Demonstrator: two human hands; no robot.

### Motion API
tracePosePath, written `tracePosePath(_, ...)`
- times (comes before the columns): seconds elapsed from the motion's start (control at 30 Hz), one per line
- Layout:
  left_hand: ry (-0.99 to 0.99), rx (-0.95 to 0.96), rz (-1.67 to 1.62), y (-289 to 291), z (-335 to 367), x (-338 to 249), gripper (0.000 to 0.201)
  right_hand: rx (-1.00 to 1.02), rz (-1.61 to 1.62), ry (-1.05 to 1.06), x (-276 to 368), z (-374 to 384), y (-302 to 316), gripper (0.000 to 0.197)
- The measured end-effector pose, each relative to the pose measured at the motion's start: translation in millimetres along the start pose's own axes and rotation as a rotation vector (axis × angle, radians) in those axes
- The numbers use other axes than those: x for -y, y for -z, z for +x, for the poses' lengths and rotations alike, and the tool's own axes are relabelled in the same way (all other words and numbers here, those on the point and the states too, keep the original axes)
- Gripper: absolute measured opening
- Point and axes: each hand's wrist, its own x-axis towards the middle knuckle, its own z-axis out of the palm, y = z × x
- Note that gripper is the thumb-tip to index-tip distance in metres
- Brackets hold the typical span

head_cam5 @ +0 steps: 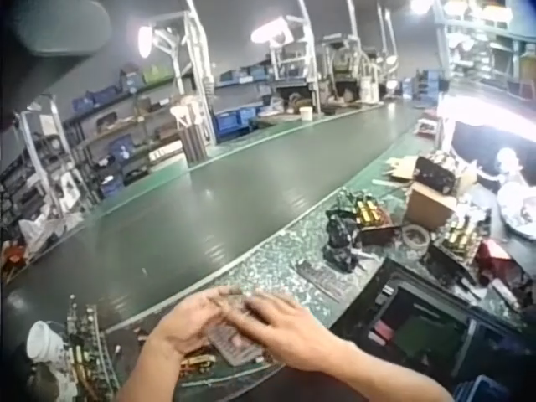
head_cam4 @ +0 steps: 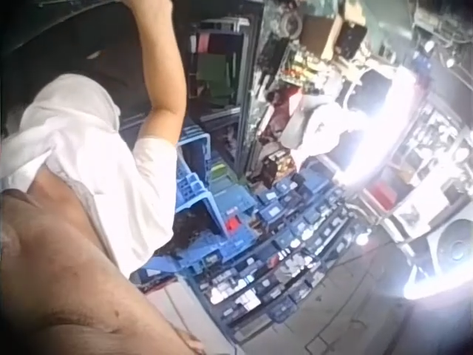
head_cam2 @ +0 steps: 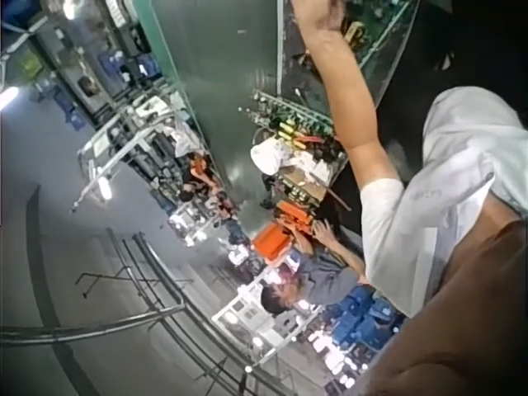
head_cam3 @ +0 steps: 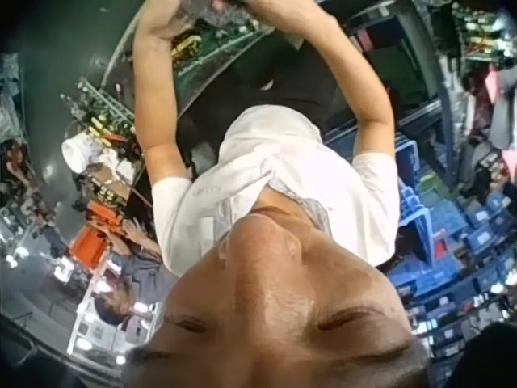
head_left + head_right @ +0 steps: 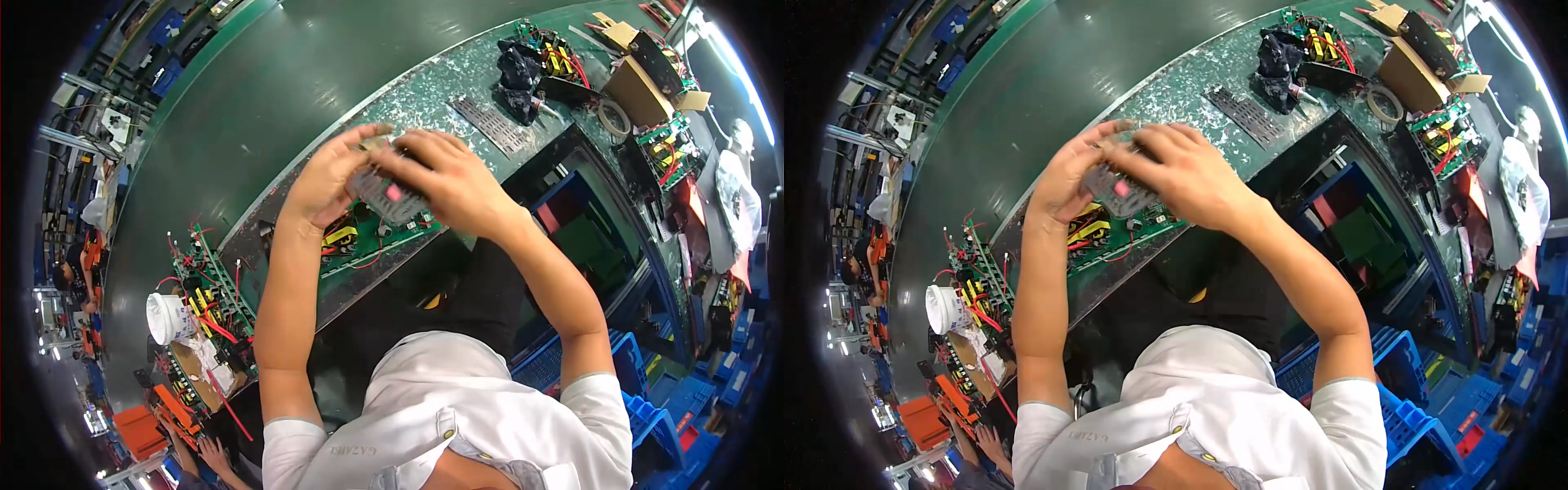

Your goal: Assembling components onto circuit boards on a factory workbench.

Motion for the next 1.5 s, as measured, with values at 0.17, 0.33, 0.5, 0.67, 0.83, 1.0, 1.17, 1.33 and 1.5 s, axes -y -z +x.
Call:
tracePosePath(0.17, -0.15, -0.419, 1.002, 36.4, 22.0, 30.4, 0.057, -0.253, 1.172, -0.959, -26.0, -14.9, -14.0, 0.041)
tracePosePath(0.33, -0.198, -0.369, 1.052, 25.2, 38.1, 40.7, 0.043, -0.12, 1.771, -0.926, -31.2, -28.4, -22.6, 0.042)
tracePosePath(0.5, -0.325, -0.311, 0.978, 14.0, 35.9, 39.1, 0.024, -0.119, 1.447, -1.009, -34.1, -34.2, -31.4, 0.048)
tracePosePath(0.67, -0.3, -0.351, 0.924, 19.7, 39.3, 45.6, 0.025, -0.157, 1.431, -1.065, -16.5, -13.1, -32.2, 0.052)
tracePosePath(0.83, -0.415, -0.369, 0.933, 24.4, 40.1, 51.4, 0.021, -0.098, 1.24, -1.126, -15.3, -7.3, -40.3, 0.051)
tracePosePath(1.0, -0.485, -0.343, 1.03, 15.8, 37.8, 49.3, 0.019, -0.076, 1.23, -1.169, -16.0, -4.7, -40.1, 0.048)
tracePosePath(1.17, -0.532, -0.345, 1.049, 14.7, 35.3, 48.6, 0.016, -0.011, 1.132, -1.142, -16.3, -3.4, -47.0, 0.046)
tracePosePath(1.33, -0.609, -0.356, 1.157, 16.6, 35.6, 47.5, 0.016, -0.153, 0.389, -0.829, -12.7, -3.2, -64.6, 0.055)
tracePosePath(1.5, -0.728, -0.296, 1.411, 22.4, 31.1, 43.4, 0.015, 0.052, 0.348, -0.911, 8.8, 7.7, -52.4, 0.058)
